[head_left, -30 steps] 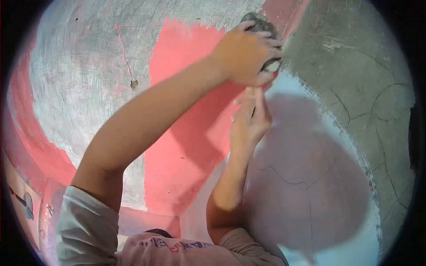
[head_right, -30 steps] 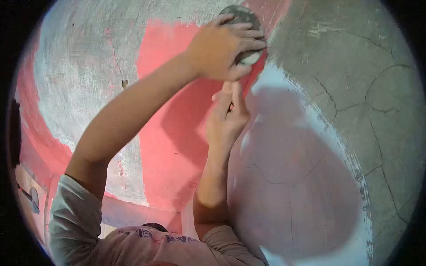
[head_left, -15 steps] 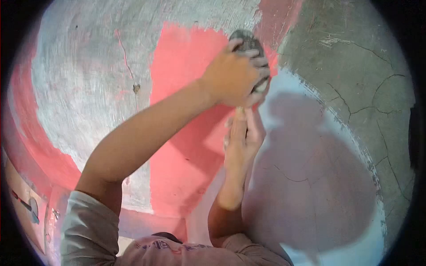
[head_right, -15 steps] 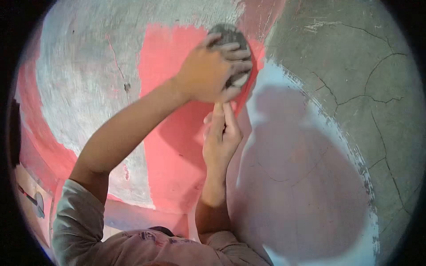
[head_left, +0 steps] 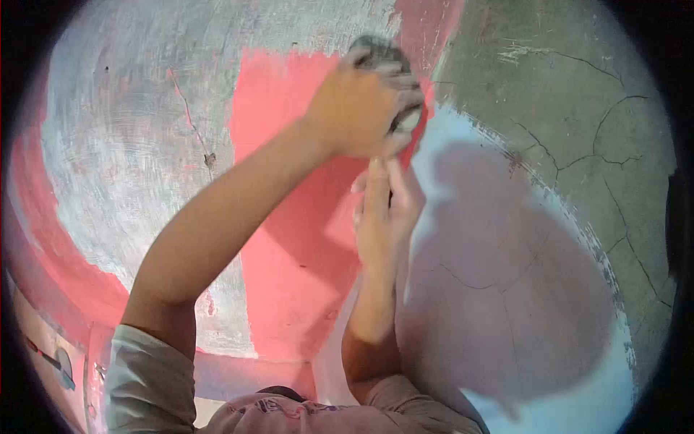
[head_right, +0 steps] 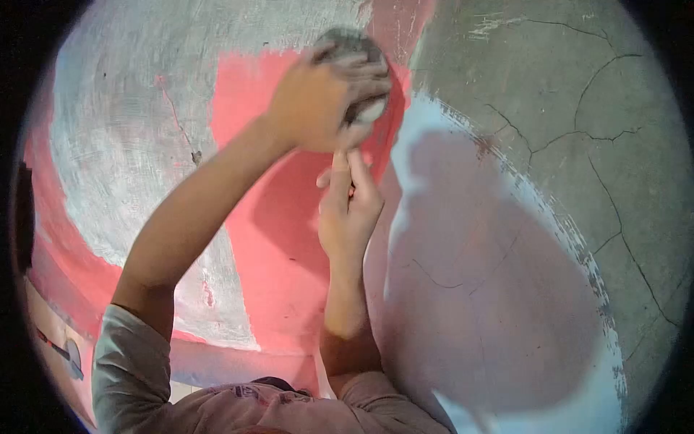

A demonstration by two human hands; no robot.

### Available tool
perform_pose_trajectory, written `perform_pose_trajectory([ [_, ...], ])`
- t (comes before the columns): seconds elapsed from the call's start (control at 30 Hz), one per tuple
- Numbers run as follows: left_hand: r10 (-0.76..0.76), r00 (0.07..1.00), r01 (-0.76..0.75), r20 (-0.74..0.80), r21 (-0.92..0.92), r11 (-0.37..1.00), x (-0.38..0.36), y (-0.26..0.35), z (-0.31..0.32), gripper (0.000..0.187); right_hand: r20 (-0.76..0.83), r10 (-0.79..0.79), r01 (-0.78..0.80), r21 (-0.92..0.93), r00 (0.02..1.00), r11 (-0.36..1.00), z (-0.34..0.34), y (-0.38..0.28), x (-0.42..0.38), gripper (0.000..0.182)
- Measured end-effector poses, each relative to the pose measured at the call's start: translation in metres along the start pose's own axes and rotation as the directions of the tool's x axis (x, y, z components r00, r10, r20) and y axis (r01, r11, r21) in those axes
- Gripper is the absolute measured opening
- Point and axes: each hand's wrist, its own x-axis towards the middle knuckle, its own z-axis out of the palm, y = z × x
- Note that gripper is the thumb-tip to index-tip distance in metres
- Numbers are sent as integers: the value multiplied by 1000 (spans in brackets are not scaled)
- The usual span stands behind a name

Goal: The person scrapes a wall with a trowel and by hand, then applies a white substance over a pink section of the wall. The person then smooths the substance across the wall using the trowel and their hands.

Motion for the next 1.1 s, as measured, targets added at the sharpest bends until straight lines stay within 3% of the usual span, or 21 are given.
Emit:
perform_pose_trajectory([
  [0.13, -97, 980, 88, 173, 57, 995, 54, -12, -13, 40, 47, 67, -68, 30, 997, 997, -2, -24, 45, 25],
  [0.23, 7, 1000, -5, -25, 106, 994, 26, -6, 8, 45, 74, -18, 19, -11, 997, 1000, -9, -6, 27, 26],
  [0.27, 2, 1000, -2, 4, 121, 993, 9, 4, 7, 49, 71, 98, -98, -1, 993, 995, -11, 6, 10, 27],
  [0.37, 16, 1000, -15, -19, 20, 1000, -17, 10, 5, 50, 18, -5, 5, 12, 1000, 1000, -5, 25, -14, 30],
  [0.4, 37, 999, -36, -10, 83, 996, -5, 4, -1, 50, 55, -5, 4, 13, 998, 1000, -3, 11, -3, 29],
  [0.5, -130, 982, 134, 140, -21, 991, 48, -16, -15, 51, 70, -74, 75, -14, 995, 997, 2, -13, 36, 27],
  [0.57, -10, 990, -7, 144, 118, 993, 51, -14, -21, 56, 75, -58, 56, 35, 995, 998, 2, -18, 45, 25],
  [0.63, -34, 991, 20, 130, 110, 994, 27, -7, -5, 50, 83, -50, 44, 75, 995, 996, -2, 4, 29, 24],
  [0.73, -21, 996, 18, 87, 33, 999, -30, 17, 11, 56, 54, 40, -39, -16, 998, 999, -7, 40, -18, 25],
  [0.8, -54, 997, 55, 53, -9, 998, -52, 29, 4, 65, 21, 2, -1, -31, 1000, 1000, -6, 60, -33, 28],
  [0.83, -87, 995, 89, 37, -33, 996, -66, 38, 0, 70, 16, -10, 11, -48, 1000, 999, -6, 67, -40, 30],
  [0.87, -211, 976, 197, -51, -203, 959, -81, 47, -2, 71, -19, 10, -11, -54, 1000, 998, -6, 65, -44, 32],
  [0.93, -473, 864, 320, -174, -536, 781, -113, 68, 1, 74, -80, 36, -41, -64, 996, 997, -4, 61, -43, 37],
  [1.0, -743, 656, 478, 131, -834, 275, -157, 105, 14, 70, -104, -74, 58, -155, 992, 986, 3, 40, -39, 41],
  [1.03, -739, 518, 547, 432, -831, -103, -156, 117, 2, 61, -106, -127, 103, -208, 986, 973, 5, 29, -39, 43],
  [1.07, -604, 377, 544, 702, -696, -469, -153, 126, -10, 53, -5, 53, -53, -223, 999, 973, 0, 22, -40, 38],
  [1.1, -601, 419, 524, 681, -722, -453, -156, 129, -5, 51, 7, -25, 26, -305, 1000, 952, -1, 26, -39, 35],
])
